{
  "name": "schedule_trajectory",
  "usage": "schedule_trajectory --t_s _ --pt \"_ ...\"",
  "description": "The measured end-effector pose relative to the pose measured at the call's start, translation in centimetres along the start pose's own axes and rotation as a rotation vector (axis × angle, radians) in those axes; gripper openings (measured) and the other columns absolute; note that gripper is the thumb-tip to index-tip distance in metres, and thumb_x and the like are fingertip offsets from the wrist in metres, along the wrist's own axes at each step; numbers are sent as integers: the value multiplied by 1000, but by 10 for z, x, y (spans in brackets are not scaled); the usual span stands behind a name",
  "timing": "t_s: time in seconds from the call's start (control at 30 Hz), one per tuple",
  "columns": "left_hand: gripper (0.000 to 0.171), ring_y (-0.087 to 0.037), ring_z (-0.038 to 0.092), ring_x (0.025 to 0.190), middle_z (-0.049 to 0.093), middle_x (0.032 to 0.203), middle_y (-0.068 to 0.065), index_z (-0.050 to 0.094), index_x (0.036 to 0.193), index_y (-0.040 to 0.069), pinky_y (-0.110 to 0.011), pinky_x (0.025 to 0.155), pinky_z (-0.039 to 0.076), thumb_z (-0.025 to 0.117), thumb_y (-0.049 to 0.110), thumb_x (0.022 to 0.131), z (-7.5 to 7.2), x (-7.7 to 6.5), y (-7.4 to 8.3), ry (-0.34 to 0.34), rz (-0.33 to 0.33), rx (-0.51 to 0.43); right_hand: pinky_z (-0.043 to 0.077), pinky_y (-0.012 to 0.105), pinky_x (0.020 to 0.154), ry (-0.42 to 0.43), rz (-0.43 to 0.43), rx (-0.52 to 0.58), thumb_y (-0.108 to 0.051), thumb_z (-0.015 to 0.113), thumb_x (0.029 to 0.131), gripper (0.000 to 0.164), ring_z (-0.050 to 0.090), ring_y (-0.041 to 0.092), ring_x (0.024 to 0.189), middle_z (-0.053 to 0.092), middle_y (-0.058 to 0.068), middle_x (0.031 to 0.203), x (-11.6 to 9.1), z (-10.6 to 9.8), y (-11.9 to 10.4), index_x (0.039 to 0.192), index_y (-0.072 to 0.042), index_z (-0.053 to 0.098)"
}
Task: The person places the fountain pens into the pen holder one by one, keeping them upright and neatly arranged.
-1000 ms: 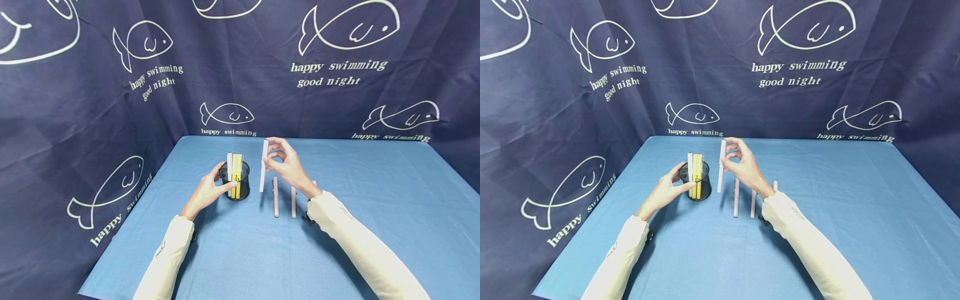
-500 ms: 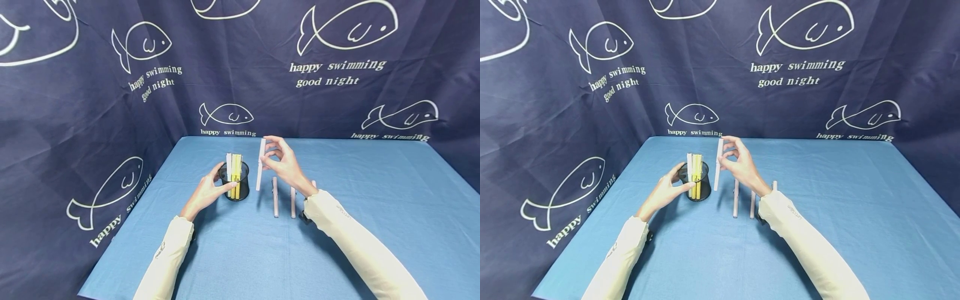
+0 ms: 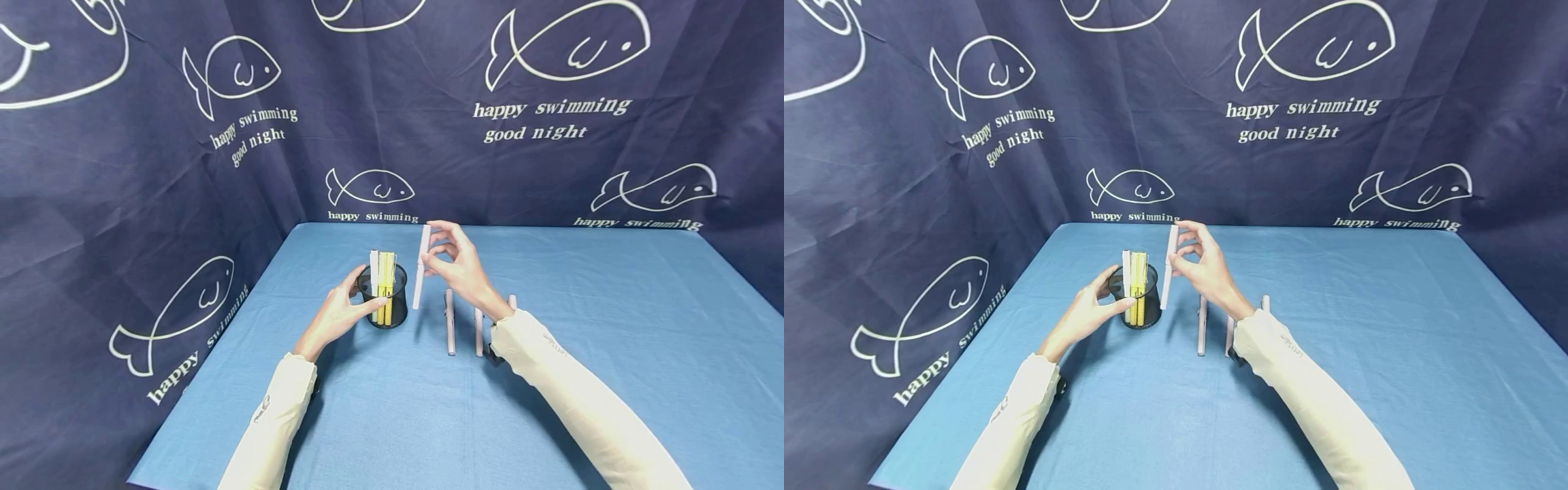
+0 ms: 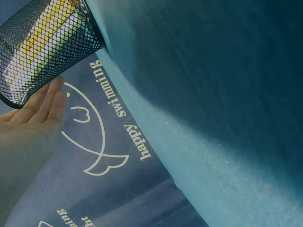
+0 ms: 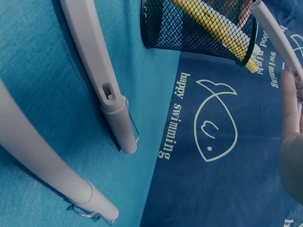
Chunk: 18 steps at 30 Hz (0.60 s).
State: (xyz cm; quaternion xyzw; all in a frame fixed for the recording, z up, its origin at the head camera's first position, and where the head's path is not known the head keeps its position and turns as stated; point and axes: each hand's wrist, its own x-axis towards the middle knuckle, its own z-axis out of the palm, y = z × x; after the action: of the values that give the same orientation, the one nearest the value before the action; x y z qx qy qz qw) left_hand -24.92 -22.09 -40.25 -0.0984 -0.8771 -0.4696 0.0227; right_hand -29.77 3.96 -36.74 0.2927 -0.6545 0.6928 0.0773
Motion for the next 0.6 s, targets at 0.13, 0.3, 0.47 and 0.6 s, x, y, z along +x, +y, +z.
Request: schedule_trajectory --t_s 0.13,0.3,0.47,0.6 --pt "92 -32 56 131 57 145 -19 35 161 12 -55 109 40 81 44 89 0 0 0 2 4 -4 61 42 69 11 3 12 13 66 92 57 63 23 92 52 16 115 1 2 0 145 3 47" --pt "92 -33 56 132 56 146 -19 35 161 12 -56 109 40 81 44 89 0 0 0 4 5 -1 61 42 70 22 -3 10 12 66 93 57 63 22 91 52 16 116 3 5 0 146 2 47" --pt "93 -34 55 133 55 147 -19 34 162 12 -57 109 40 81 45 89 0 0 0 -3 2 0 61 42 70 33 -9 21 13 66 93 57 63 21 91 52 18 116 5 8 1 145 7 44" --pt "91 -34 56 132 56 146 -19 35 161 12 -57 109 41 81 44 89 0 0 0 -1 -2 2 61 42 69 44 -7 36 14 66 92 57 63 20 91 52 18 116 6 11 1 144 8 45"
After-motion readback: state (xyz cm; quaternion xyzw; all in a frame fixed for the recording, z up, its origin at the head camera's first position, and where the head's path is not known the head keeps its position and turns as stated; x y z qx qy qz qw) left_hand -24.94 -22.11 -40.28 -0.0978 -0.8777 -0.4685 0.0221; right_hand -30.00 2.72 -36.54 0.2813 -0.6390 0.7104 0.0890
